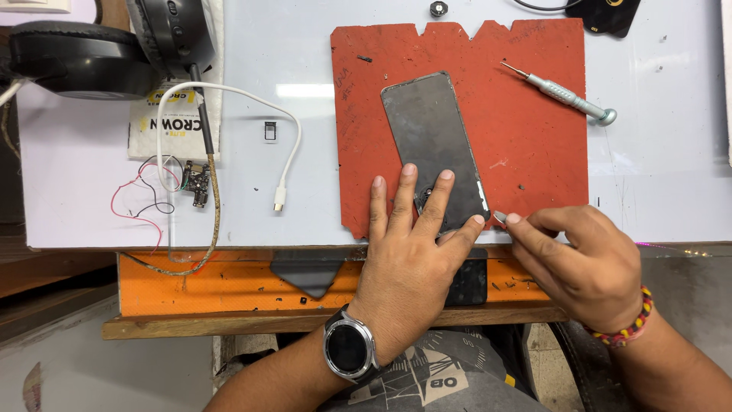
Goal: The person uses a small metal tool to scrape adhesive residue from the back of a smartphone. They work around the camera module and along the edges, flipping the phone to access different areas. The phone remains on a red mat throughout the process.
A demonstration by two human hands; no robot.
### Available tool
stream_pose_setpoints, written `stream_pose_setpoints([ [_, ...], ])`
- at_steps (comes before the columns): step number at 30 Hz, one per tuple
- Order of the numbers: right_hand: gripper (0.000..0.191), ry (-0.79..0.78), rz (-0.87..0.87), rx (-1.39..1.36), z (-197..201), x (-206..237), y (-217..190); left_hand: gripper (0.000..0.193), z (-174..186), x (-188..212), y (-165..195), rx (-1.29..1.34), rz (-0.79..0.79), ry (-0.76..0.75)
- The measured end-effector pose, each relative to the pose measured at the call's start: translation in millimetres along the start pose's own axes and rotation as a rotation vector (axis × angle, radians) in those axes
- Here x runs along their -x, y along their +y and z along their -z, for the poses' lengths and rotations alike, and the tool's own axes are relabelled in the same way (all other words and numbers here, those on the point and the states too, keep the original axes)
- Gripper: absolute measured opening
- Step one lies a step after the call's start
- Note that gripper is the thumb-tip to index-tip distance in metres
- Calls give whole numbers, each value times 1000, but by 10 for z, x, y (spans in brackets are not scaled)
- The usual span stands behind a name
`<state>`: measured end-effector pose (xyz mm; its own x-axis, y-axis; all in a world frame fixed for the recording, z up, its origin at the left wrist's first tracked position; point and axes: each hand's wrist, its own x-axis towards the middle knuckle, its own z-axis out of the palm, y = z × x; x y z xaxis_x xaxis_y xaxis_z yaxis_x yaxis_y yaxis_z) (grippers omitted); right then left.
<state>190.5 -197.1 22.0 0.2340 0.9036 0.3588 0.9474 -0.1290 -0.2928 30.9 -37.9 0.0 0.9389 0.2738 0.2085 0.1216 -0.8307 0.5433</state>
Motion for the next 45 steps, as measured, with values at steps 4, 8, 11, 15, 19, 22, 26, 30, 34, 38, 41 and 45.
stream_pose_setpoints([
  [4, 35, 26, 45, -18, -88, 49, 23, 36, -1, -3, 5, -4, 7, -10],
  [8, 35, 22, 28, -27, -120, 52, 6, 35, -11, -3, 0, 0, 0, -4],
  [11, 33, 20, 4, -4, -147, 32, -24, 35, -17, 5, 4, 0, -5, -10],
  [15, 38, -62, 9, -12, -86, 31, -50, 36, -8, 3, 7, -19, 0, -17],
  [19, 39, -71, 5, -17, -69, 9, -63, 37, 12, 4, 8, -3, 2, -23],
  [22, 38, -81, -6, -16, -63, -6, -74, 38, 13, -3, 17, -2, 4, -28],
  [26, 37, -81, 1, -43, -40, -3, -92, 37, 17, -1, 19, -5, 2, -20],
  [30, 38, -83, -19, -32, -55, -13, -102, 39, 15, -4, 16, -5, 4, -23],
  [34, 38, -70, -45, -25, -64, -6, -137, 37, 6, 1, 9, -7, 6, -21],
  [38, 35, -51, -83, -19, -75, -7, -153, 37, -16, 3, 15, -2, 8, -15],
  [41, 35, -42, -100, -18, -79, -7, -167, 35, -24, 0, 9, -13, 2, -12],
  [45, 35, -60, -134, -11, -71, -11, -204, 36, -20, 5, 12, -11, 7, -8],
])
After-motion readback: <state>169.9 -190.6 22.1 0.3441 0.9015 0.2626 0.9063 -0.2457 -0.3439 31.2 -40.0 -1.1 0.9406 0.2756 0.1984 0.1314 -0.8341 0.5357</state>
